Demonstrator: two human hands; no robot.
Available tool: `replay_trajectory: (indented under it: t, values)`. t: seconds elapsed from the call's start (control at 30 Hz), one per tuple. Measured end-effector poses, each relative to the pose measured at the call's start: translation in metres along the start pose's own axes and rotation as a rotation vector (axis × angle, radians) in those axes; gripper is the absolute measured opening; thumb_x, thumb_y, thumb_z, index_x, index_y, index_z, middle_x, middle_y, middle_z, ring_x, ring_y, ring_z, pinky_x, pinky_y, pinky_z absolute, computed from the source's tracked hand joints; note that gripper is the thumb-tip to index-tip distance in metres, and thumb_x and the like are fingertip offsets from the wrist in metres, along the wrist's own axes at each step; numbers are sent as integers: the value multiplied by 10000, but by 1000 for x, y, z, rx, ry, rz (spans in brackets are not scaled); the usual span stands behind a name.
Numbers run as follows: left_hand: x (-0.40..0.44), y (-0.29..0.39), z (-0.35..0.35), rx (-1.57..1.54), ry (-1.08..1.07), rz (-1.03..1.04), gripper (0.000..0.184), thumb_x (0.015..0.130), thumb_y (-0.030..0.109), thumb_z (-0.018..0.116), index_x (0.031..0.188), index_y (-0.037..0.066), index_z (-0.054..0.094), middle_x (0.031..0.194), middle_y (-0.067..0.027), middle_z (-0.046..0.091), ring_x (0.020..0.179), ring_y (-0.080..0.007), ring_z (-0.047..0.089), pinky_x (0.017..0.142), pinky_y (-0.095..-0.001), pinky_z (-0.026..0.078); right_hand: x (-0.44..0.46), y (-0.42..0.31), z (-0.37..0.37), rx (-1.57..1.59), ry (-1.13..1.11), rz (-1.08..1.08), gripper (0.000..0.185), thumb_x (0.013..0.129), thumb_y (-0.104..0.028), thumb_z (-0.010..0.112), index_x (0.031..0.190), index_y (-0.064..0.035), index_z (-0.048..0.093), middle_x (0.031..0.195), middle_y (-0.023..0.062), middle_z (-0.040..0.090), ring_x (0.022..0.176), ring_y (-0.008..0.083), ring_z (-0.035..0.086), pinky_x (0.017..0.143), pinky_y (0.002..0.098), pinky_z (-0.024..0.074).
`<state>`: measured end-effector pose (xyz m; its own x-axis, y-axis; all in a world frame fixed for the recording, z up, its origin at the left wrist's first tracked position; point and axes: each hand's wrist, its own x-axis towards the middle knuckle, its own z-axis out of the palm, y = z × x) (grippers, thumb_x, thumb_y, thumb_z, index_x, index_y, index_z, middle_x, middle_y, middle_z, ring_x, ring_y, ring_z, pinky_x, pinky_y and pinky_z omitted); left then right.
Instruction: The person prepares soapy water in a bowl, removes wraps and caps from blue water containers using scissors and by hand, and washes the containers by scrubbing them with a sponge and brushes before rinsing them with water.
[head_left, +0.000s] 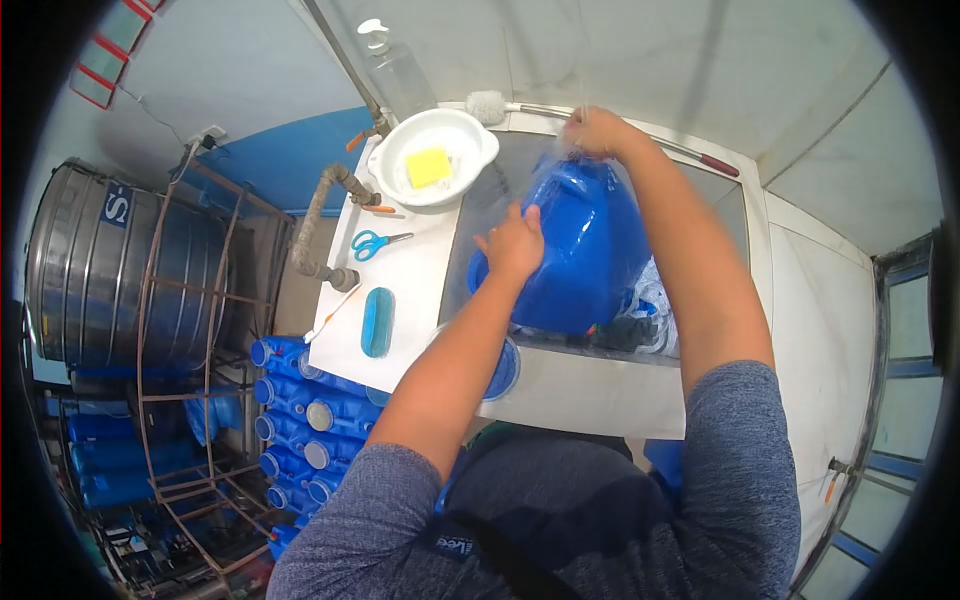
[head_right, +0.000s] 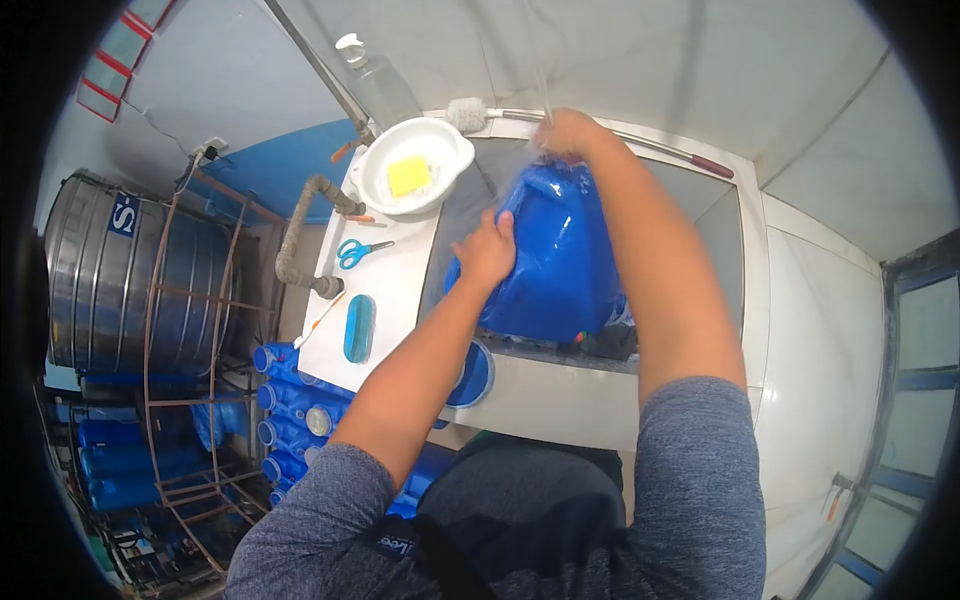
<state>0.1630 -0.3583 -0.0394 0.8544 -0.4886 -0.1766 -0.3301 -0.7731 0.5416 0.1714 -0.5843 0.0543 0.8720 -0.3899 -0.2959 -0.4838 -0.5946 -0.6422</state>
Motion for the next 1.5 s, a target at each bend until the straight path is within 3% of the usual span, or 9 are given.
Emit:
replay_trajectory:
  t: [0.4,0.5,0.6,0.87,1.03,1.17,1.3,1.43,1.5]
  values:
    - [32,-1,-4,-49,-63,-208,563,1082,447,283,1588,207,336,1486,-184,533,1386,-402,492,1156,-735,148,-44,-27,-11,189,-182,-148,131,797,38,557,858,-67,604,764,60,650,714,160,641,617,304,519]
    - [31,-5,-6,-57,-76,-247,557,1083,433,281,1592,212,325,1484,-182,537,1382,-399,498,1156,-733,150,-23,-21,-16,414,198,-60,99,808,17,561,853,-61,602,758,60,660,715,160,645,605,308,511]
    - [32,-17,-2,-80,-73,-288,541,1082,421,288,1577,210,348,1476,-181,547,1381,-407,498,1160,-729,149,-48,-26,-22,128,-200,-87,100,810,9,564,874,-52,612,739,50,657,699,159,643,600,312,505]
    - [34,-8,-2,-86,-57,-288,543,1077,420,307,1557,174,372,1468,-186,551,1372,-419,502,1151,-747,143,-28,-26,-25,35,-9,-103,189,928,-108,554,1033,-42,695,820,118,736,674,182,693,572,356,535]
    - [8,41,-2,23,-23,88,628,1026,529,457,1504,122,451,1473,-167,546,1394,-404,473,1133,-765,141,-30,-31,-34,507,150,-72,114,810,13,574,899,-54,603,779,64,643,717,156,647,644,315,538]
    - [-25,82,3,218,-114,826,657,964,587,543,1446,141,535,1479,-136,542,1446,-386,399,1155,-755,81,-43,-51,-41,439,-244,-200,155,790,70,536,875,-52,578,808,56,615,743,151,640,646,266,518]
    - [-48,93,21,115,129,1114,666,957,635,507,1421,160,559,1604,-196,356,1530,-439,190,1167,-745,46,-35,-58,-37,601,121,-144,154,805,82,526,870,-44,585,797,68,630,705,154,640,604,255,498]
    - [-35,78,7,229,-175,587,641,978,442,479,1559,183,404,1682,-210,168,1551,-446,110,1174,-735,67,-41,-67,-36,577,-145,-205,160,835,91,521,895,-47,577,851,60,627,726,161,658,670,290,586]
    - [-9,47,17,5,-215,469,661,967,404,465,1580,179,362,1675,-213,197,1532,-435,192,1179,-721,96,-28,-62,-32,948,271,-92,140,867,67,522,935,-39,584,905,72,635,746,163,660,740,309,621]
